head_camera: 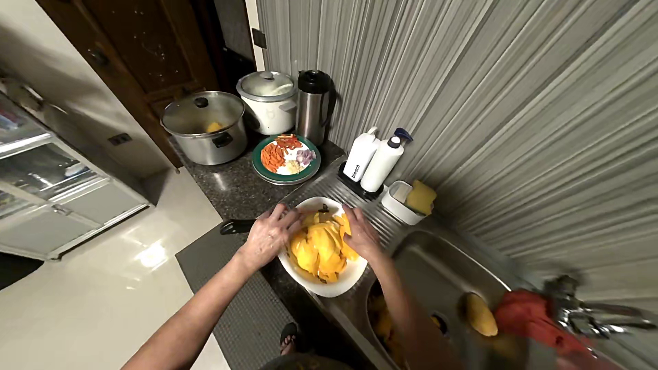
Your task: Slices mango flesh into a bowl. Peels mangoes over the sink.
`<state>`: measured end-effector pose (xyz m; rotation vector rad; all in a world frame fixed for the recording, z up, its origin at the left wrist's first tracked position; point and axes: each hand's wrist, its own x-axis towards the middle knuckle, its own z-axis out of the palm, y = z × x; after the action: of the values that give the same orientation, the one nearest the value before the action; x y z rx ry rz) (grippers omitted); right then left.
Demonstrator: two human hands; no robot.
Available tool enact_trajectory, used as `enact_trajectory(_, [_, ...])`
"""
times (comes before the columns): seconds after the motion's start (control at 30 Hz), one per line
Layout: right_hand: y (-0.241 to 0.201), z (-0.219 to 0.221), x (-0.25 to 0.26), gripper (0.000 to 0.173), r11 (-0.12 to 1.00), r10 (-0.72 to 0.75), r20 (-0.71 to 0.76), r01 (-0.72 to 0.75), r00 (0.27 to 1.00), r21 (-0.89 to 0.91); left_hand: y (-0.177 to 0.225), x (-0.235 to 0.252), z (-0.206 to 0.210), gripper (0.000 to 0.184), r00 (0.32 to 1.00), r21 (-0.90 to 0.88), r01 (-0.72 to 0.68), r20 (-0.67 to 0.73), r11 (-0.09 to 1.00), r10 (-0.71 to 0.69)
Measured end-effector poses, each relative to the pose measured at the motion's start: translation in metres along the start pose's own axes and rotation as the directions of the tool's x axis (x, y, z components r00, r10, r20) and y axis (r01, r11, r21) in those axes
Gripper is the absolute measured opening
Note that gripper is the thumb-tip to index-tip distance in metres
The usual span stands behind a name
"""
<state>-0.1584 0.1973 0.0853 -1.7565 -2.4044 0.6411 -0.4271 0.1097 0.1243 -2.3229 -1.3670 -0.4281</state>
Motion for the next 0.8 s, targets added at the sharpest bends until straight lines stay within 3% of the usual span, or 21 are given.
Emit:
enact_trajectory(0.2, [0.0, -0.005, 0.014, 0.073, 0.986, -0.057, 0.15, 0.079, 0.987, -0.145, -0.01, -0.006, -0.014, 0.041, 0.991, 0.074, -0.123, -0.046, 0.99, 0.127])
enact_trajectory(0.37, [0.007, -0.011, -0.022, 0.054, 0.994, -0.005, -0.003, 0.004, 1.0, -0.106, -0.02, -0.016, -0.004, 0.04, 0.988, 0.056, -0.153, -0.023, 0.987, 0.155])
enact_trajectory(0.47, [-0.002, 0.005, -0.051, 0.05, 0.995, -0.076, -0.318, 0.051, 0.945, -0.085, -0.029, -0.015, -0.004, 0.042, 0.993, -0.155, -0.012, 0.111, 0.988, 0.03])
enact_trajectory(0.53, [-0.019, 0.022, -0.064, 0.057, 0.984, -0.173, -0.419, 0.142, 0.891, -0.105, -0.032, -0.012, -0.005, 0.046, 0.964, -0.303, 0.126, 0.262, 0.945, -0.044])
enact_trajectory(0.63, [-0.049, 0.046, -0.067, 0.063, 0.936, -0.351, -0.402, 0.296, 0.846, -0.192, -0.027, -0.006, -0.005, 0.048, 0.87, -0.425, 0.336, 0.482, 0.84, -0.105])
enact_trajectory(0.7, [-0.06, 0.06, -0.064, 0.065, 0.904, -0.423, -0.394, 0.348, 0.816, -0.249, -0.025, -0.007, -0.005, 0.049, 0.854, -0.459, 0.38, 0.508, 0.803, -0.114])
enact_trajectory(0.8, [-0.061, 0.073, -0.06, 0.072, 0.915, -0.393, -0.33, 0.328, 0.858, -0.236, -0.029, -0.021, -0.01, 0.049, 0.845, -0.439, 0.369, 0.525, 0.819, -0.099])
